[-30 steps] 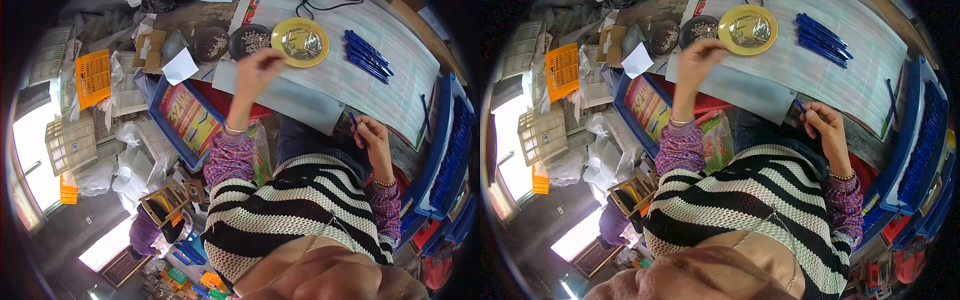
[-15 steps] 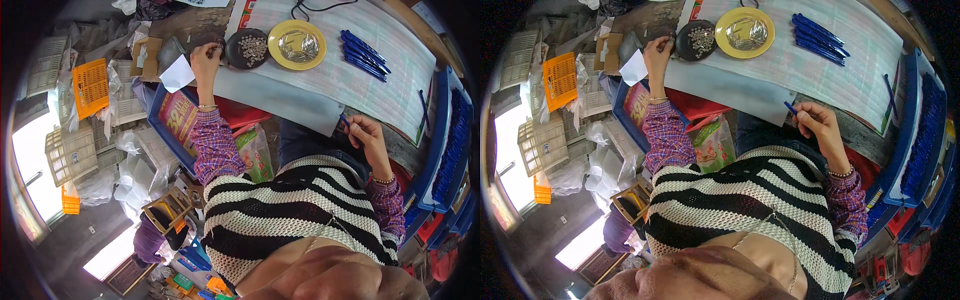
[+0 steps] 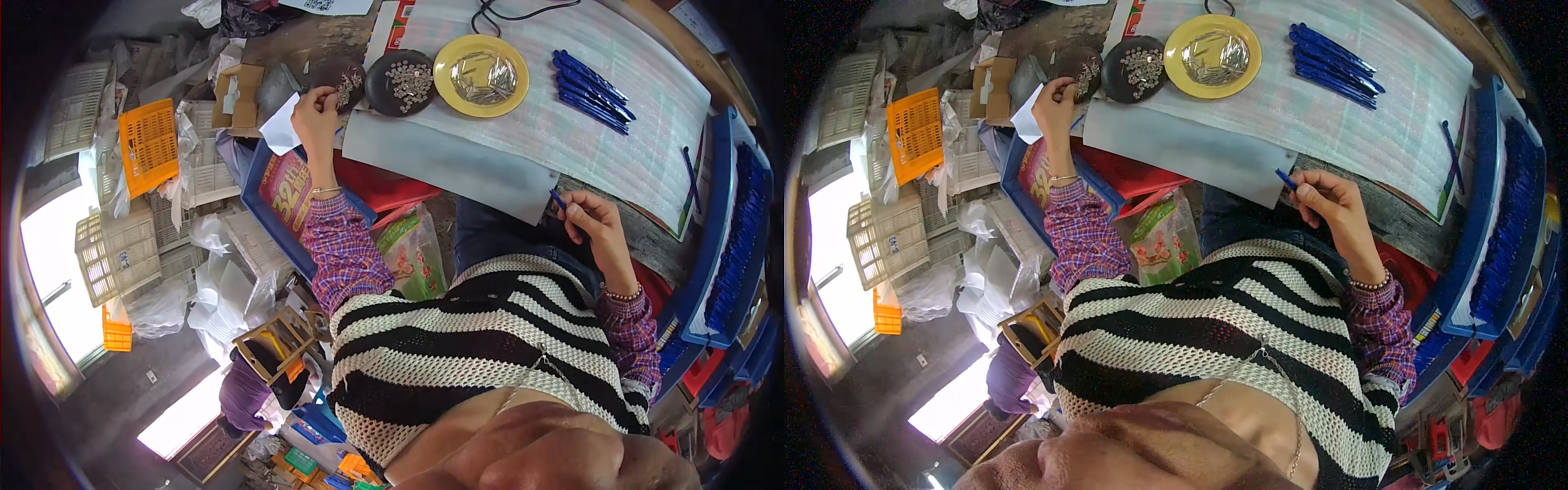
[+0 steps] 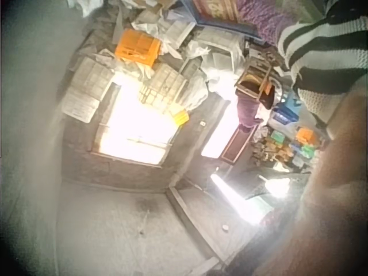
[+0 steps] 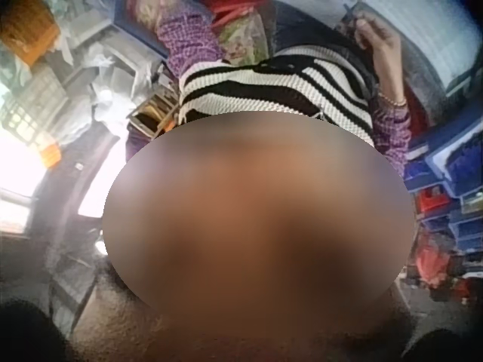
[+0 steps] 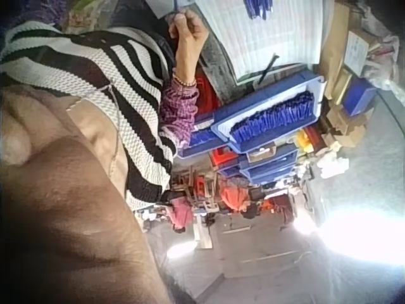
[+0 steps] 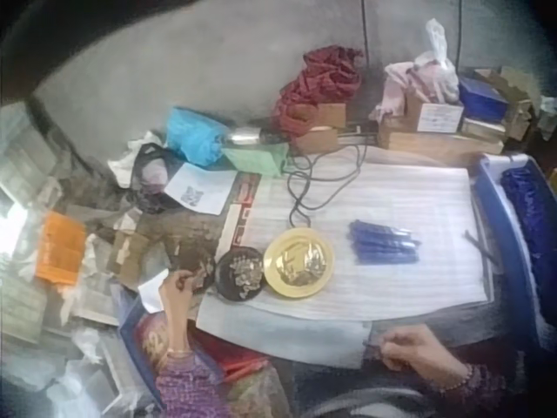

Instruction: The recorder is assembling pens by putting caps on them and organizing them into trays and boxes.

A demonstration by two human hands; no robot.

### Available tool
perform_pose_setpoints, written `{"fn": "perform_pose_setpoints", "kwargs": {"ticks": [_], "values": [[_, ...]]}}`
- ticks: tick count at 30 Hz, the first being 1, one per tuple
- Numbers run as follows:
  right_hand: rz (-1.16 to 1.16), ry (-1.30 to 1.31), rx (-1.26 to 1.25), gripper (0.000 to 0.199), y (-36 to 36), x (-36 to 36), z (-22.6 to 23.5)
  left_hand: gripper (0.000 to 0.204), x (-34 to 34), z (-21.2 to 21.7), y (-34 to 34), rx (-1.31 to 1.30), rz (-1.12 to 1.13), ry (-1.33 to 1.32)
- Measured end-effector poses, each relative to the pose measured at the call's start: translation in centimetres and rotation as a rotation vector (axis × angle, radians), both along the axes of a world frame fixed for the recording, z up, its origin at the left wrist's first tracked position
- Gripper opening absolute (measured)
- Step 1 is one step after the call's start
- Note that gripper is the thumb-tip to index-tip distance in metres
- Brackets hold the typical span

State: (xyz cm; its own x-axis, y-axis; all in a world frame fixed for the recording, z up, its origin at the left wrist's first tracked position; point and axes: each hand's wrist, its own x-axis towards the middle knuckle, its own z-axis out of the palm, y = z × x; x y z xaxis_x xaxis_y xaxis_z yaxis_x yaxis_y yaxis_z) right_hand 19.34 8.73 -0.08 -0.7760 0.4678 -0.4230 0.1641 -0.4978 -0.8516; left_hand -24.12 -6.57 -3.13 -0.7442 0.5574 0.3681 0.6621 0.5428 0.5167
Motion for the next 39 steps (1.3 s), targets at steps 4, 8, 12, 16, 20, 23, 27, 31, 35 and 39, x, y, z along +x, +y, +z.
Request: {"fn": "perform_pose_setpoints", "kwargs": {"ticks": [4, 8, 12, 16, 20, 23, 27, 31, 35, 39], "values": [[0.01, 0.001, -0.002, 0.018, -0.1, 0.0, 0.2, 0.016, -0.5, 0.3, -1.6, -0.036, -0.035, -0.008], [0.024, 0.013, 0.01, 0.018, -0.2, -0.2, 0.3, 0.016, -0.3, -0.2, -1.3, -0.051, -0.097, 0.093], [0.008, 0.022, -0.002, 0.017, -0.3, -0.3, 0.3, 0.015, -0.4, -0.6, -0.5, -0.124, -0.082, 0.155], [0.012, 0.026, -0.026, 0.022, -0.1, 0.0, -0.2, 0.012, 0.0, -0.8, 0.4, -0.115, -0.064, 0.181], [0.005, 0.014, -0.013, 0.018, -0.2, -0.2, 0.1, 0.012, -0.2, -0.8, 0.1, -0.085, -0.075, 0.156], [0.039, 0.028, -0.028, 0.017, -0.2, -0.4, 0.1, 0.011, 0.2, 0.1, -0.5, 0.006, -0.076, 0.009], [0.014, 0.001, 0.002, 0.018, -0.5, 0.0, 0.1, 0.011, 1.0, 1.5, -1.5, 0.06, -0.079, -0.027], [0.02, -0.017, 0.015, 0.021, -0.3, -0.1, -0.7, 0.011, 2.8, 1.3, -4.5, -0.026, -0.045, 0.002], [0.057, -0.03, 0.028, 0.02, -0.4, -0.8, -0.4, 0.012, 3.0, -0.1, -6.0, -0.061, -0.013, 0.052], [0.072, -0.045, 0.052, 0.02, -0.6, -0.9, -0.1, 0.012, 2.8, -1.2, -6.0, -0.139, 0.009, 0.193]]}}
